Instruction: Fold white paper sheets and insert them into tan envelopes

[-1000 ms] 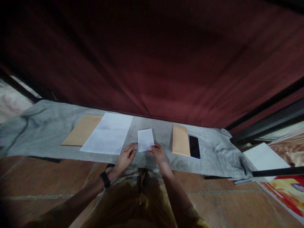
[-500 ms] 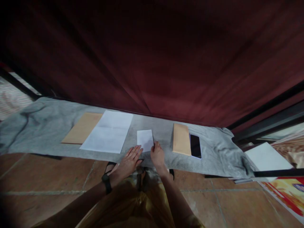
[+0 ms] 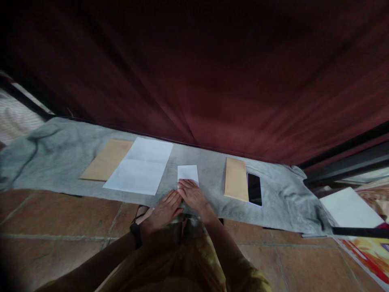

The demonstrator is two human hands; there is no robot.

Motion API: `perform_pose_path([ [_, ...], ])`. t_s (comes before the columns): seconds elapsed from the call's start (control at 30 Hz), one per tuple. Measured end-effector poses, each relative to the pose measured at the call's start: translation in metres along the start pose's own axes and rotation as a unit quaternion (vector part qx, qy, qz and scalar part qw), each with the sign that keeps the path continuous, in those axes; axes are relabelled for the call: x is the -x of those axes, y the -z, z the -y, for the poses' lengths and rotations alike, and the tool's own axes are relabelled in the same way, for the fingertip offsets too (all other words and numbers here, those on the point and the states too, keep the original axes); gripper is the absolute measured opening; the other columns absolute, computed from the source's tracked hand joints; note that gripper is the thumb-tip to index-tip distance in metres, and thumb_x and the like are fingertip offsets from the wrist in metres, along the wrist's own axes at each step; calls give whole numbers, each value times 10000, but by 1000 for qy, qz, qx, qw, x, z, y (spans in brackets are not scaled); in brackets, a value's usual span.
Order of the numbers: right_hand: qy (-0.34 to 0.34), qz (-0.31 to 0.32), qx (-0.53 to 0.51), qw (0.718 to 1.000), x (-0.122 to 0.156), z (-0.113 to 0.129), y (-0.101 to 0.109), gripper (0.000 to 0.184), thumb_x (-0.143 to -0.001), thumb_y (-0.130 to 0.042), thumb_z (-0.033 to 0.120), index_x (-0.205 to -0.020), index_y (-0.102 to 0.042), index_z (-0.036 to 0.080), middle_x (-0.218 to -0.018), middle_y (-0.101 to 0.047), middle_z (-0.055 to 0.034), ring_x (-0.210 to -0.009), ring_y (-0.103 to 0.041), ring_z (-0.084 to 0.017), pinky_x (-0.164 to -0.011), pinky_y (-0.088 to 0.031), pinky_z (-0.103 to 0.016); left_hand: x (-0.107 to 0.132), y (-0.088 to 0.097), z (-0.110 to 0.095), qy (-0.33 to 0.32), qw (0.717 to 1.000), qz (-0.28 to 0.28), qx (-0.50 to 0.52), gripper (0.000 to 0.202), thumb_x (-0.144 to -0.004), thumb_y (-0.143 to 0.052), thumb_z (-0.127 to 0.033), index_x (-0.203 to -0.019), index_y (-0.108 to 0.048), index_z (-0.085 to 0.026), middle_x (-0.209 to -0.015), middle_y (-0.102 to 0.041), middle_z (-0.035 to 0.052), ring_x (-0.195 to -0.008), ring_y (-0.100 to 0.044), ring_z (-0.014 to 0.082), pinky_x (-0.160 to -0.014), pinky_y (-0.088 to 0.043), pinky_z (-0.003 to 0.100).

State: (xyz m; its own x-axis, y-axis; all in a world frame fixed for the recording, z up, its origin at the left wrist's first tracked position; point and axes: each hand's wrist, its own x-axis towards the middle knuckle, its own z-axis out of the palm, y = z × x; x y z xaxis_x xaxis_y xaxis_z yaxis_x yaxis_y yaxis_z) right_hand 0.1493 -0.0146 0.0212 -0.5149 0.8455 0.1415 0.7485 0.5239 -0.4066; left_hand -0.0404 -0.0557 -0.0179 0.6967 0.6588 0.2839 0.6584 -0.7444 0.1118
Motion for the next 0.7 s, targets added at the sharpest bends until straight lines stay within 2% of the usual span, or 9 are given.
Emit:
perform_pose_path([
  [0.13,13,7,26,1000,-18,-11,-3,399,-1062,-411,237,-1411,-596,186,-1513,-551,-79,-1427,-484,-197,-1237,-360,-439,-2,2,-2,3,1000,-11,-8,525,-1036,-440,-415,-1439,-532,-90,-1467,-584,171,-1429,-482,267,-1228,-332,447],
  [0.4,-13,2,53,998,-49,-28,-9,451,-1091,-333,312,-1460,-548,164,-1561,-497,-63,-1462,-432,-169,-1266,-291,-388,0,0,-1,-5,1000,-24,-12,534,-1041,-431,-389,-1491,-475,-106,-1515,-539,158,-1453,-452,254,-1222,-336,428],
  [0.53,-20,-1,65,998,-60,-35,-11,471,-1094,-329,319,-1493,-505,144,-1595,-447,-68,-1478,-409,-181,-1268,-277,-385,4,-2,-2,-8,999,-32,-11,528,-1035,-438,-359,-1495,-461,-99,-1538,-510,167,-1466,-432,257,-1221,-333,428],
  [0.7,-48,-2,102,994,-65,-38,-15,491,-1087,-368,347,-1537,-447,170,-1628,-392,-52,-1498,-373,-221,-1269,-264,-424,6,0,-4,10,1000,-13,-5,518,-1025,-451,-339,-1493,-462,-118,-1548,-501,159,-1469,-428,249,-1224,-335,430],
])
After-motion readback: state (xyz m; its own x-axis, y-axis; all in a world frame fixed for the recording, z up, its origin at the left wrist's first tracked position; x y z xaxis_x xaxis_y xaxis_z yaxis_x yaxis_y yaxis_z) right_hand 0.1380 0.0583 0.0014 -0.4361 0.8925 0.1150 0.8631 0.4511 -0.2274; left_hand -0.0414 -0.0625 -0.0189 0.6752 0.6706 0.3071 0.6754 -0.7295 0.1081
